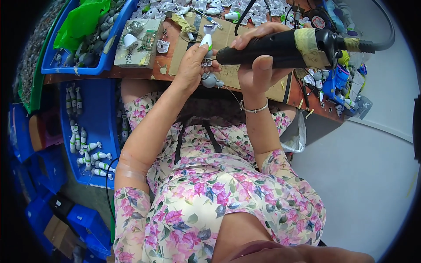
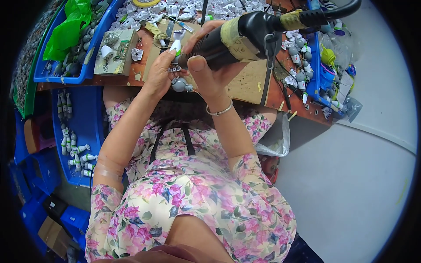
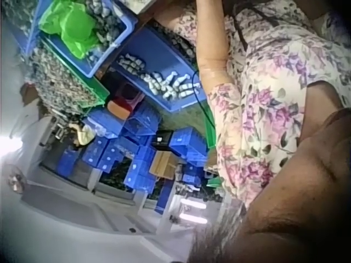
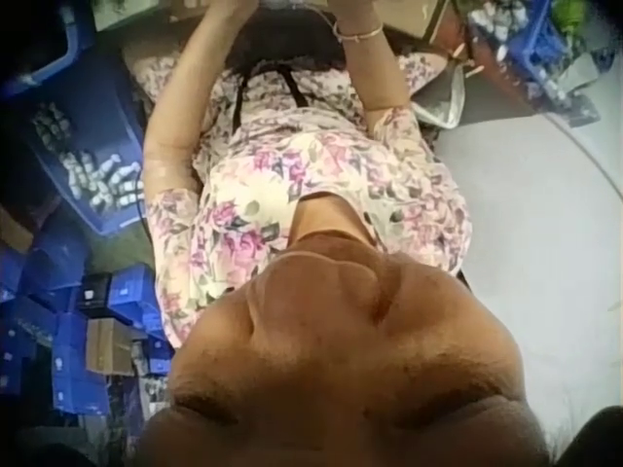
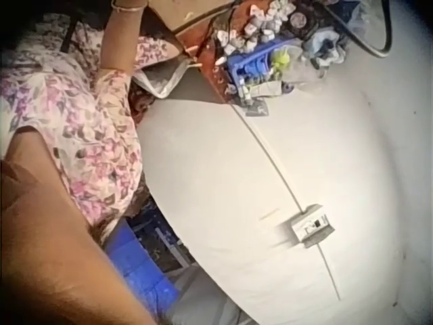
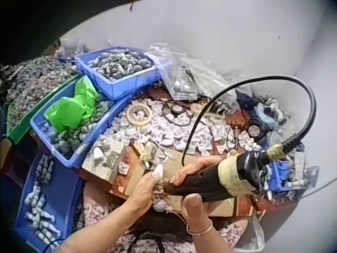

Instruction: Assemble small plastic toy components using an electric screwdriver at a factory workbench.

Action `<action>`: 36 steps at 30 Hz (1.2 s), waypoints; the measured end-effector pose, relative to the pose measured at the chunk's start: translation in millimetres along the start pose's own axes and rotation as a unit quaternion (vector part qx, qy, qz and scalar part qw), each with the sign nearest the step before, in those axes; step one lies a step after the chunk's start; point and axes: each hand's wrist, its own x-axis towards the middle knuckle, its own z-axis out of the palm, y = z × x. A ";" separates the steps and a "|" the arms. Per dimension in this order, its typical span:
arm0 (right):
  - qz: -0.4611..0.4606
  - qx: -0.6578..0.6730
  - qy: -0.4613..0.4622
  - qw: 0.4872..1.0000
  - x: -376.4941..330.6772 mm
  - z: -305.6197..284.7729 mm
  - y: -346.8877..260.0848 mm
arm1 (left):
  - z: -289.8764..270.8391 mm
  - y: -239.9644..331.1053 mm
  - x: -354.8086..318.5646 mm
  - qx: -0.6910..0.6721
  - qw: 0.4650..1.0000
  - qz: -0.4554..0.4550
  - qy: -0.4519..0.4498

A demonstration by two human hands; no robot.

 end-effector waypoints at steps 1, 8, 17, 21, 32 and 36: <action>-0.004 0.001 0.003 1.000 0.0 0.7 0.2 | 0.3 0.3 -0.6 0.001 1.000 -0.001 0.000; -0.011 0.008 0.003 1.000 0.5 -0.6 5.2 | 3.5 1.9 -3.9 0.038 0.999 0.000 -0.001; -0.007 0.009 0.016 1.000 2.2 -1.4 -7.9 | 8.5 3.5 -7.3 0.038 0.999 0.017 -0.013; -0.014 -0.002 0.006 1.000 4.4 -0.9 -16.0 | 12.8 6.1 -10.4 0.029 0.999 0.027 -0.016; 0.016 0.008 -0.036 0.999 1.3 3.5 -19.1 | 12.8 4.5 -9.3 0.035 0.999 0.025 -0.013; 0.045 0.003 -0.036 0.998 -1.4 10.1 -20.0 | 13.6 6.8 -11.3 0.057 0.998 0.031 -0.003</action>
